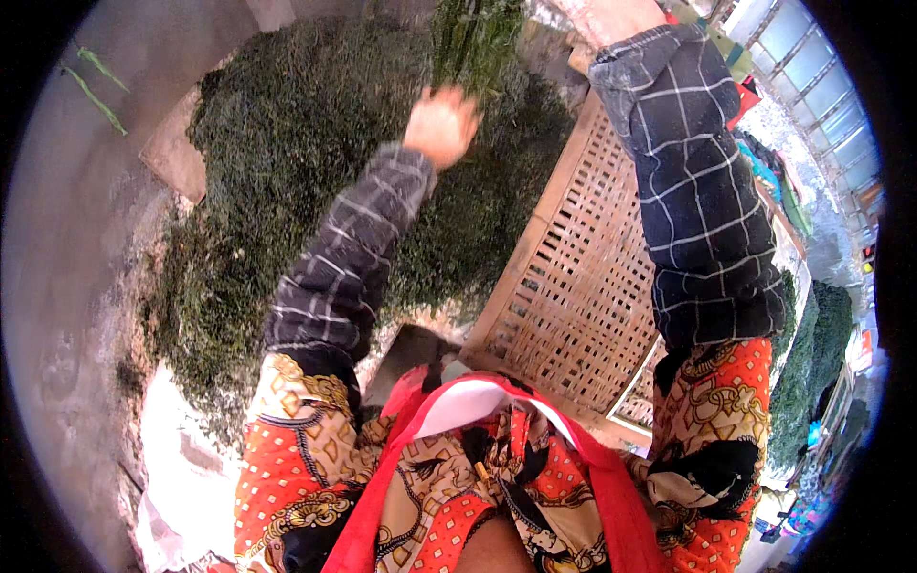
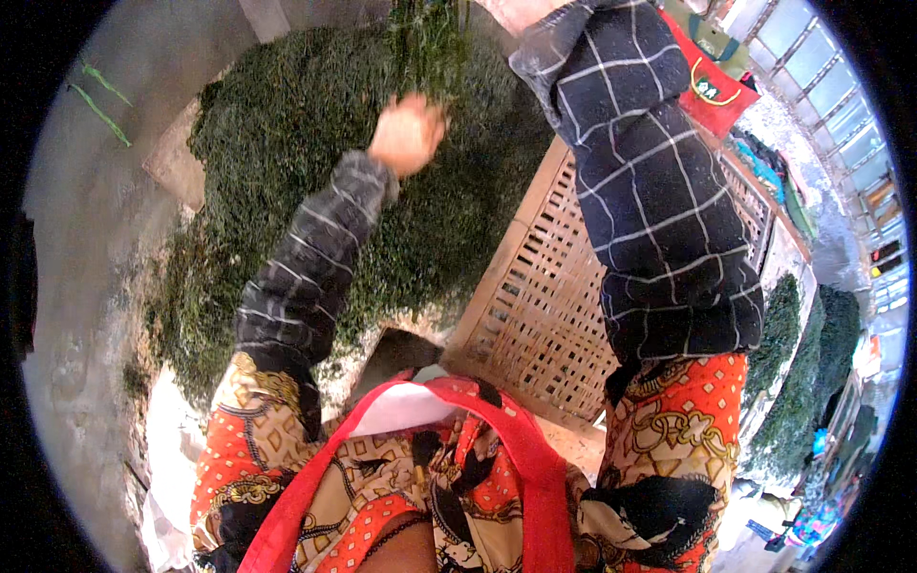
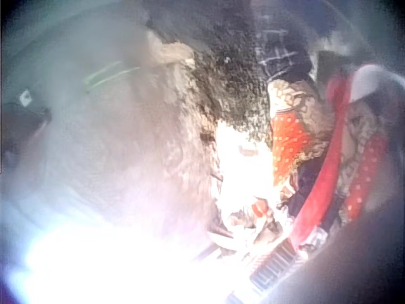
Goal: The person processes green tea leaves by hand and using a wooden lattice tool to flatten or spread them.
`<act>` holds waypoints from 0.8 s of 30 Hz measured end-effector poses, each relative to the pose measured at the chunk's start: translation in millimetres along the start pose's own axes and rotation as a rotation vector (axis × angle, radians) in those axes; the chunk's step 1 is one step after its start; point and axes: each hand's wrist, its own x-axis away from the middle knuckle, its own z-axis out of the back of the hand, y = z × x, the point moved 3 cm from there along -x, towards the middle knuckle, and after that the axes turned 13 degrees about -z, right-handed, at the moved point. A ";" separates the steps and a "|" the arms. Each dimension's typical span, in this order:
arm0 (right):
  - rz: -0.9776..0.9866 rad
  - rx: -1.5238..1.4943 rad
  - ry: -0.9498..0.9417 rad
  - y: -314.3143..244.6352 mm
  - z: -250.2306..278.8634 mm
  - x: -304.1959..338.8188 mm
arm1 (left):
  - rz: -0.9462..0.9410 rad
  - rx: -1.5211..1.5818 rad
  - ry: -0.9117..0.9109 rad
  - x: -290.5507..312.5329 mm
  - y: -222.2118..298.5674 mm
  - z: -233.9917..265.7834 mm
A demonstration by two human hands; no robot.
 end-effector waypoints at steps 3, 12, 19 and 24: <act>0.060 0.013 0.008 -32.9 14.4 14.5 | 0.043 0.229 -0.171 40.2 16.2 -73.9; 0.439 0.148 0.225 -111.4 11.5 50.5 | 0.344 0.748 -0.743 137.2 -38.9 -108.9; 0.394 0.192 0.279 -72.9 35.2 79.7 | 0.567 0.969 0.217 31.5 -90.7 56.6; 0.092 -0.120 0.165 28.0 59.8 87.9 | -0.067 1.294 0.588 -74.2 23.8 76.4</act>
